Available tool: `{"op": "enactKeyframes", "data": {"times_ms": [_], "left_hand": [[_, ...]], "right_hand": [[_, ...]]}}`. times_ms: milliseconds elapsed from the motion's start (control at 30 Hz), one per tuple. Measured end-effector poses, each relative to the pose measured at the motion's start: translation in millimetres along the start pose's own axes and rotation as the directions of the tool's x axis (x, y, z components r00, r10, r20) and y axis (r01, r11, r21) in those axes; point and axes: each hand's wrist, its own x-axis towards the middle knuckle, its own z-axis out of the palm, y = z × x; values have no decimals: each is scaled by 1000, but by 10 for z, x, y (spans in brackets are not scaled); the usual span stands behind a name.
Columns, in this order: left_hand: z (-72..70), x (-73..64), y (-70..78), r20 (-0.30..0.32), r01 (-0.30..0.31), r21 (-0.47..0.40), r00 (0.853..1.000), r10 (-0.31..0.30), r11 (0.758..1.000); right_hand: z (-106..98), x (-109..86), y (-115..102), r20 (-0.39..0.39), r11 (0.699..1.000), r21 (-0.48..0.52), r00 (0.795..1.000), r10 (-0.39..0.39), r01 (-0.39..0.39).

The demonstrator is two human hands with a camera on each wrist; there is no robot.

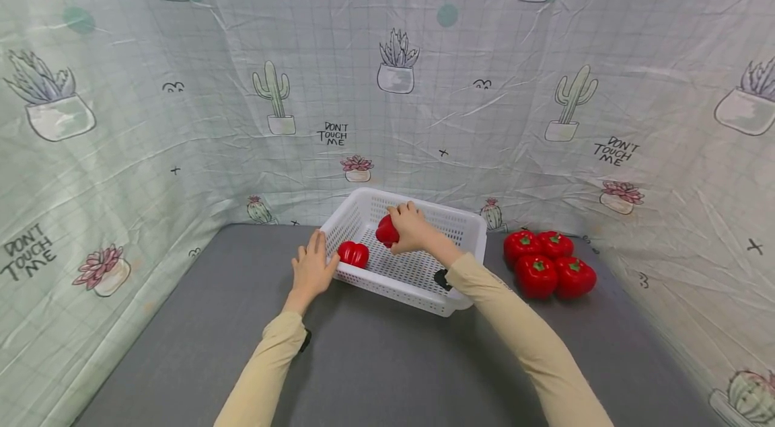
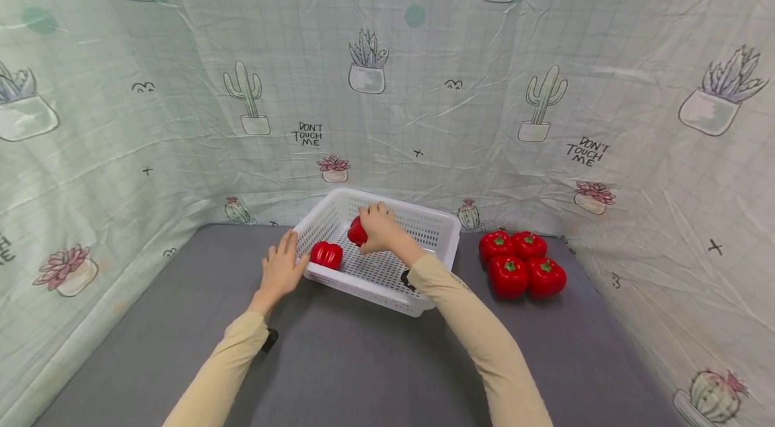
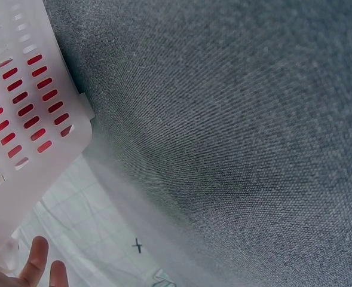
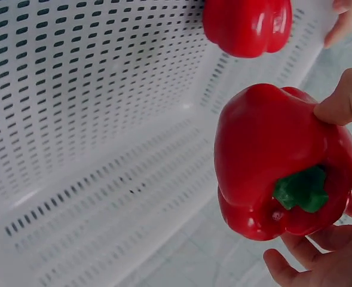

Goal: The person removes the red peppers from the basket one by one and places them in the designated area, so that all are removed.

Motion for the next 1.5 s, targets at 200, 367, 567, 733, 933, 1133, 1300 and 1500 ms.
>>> {"op": "enactKeyframes", "data": {"times_ms": [200, 367, 567, 733, 933, 1133, 1300, 1500], "left_hand": [[9, 7, -13, -1, -8, -8, 1000, 7, 1000], [10, 10, -12, -2, -14, -7, 1000, 14, 1000], [-8, 6, 3, -20, -22, -7, 1000, 22, 1000], [-25, 9, 12, -29, -24, -9, 999, 23, 1000], [-31, 9, 5, -4, -8, -9, 1000, 8, 1000], [-17, 13, -11, 6, 6, -5, 1000, -6, 1000], [-3, 13, -13, 9, 7, -8, 1000, -6, 1000], [-1, 16, 1, 12, 4, -5, 1000, -3, 1000]], "right_hand": [[-118, -163, -45, -60, 997, -38, 996, -67, 65], [-174, -306, -61, -144, 992, -44, 982, -123, 117], [-247, -478, -64, -206, 994, -39, 973, -104, 99], [-306, -626, -49, -242, 993, -72, 964, -107, 92], [-303, -803, -4, -294, 994, -65, 950, -105, 90], [-279, -963, 64, -333, 998, -19, 941, -67, 65], [-294, -1093, 106, -357, 999, -10, 933, -44, 43], [-265, -1239, 163, -395, 1000, -13, 919, -18, 14]]}}
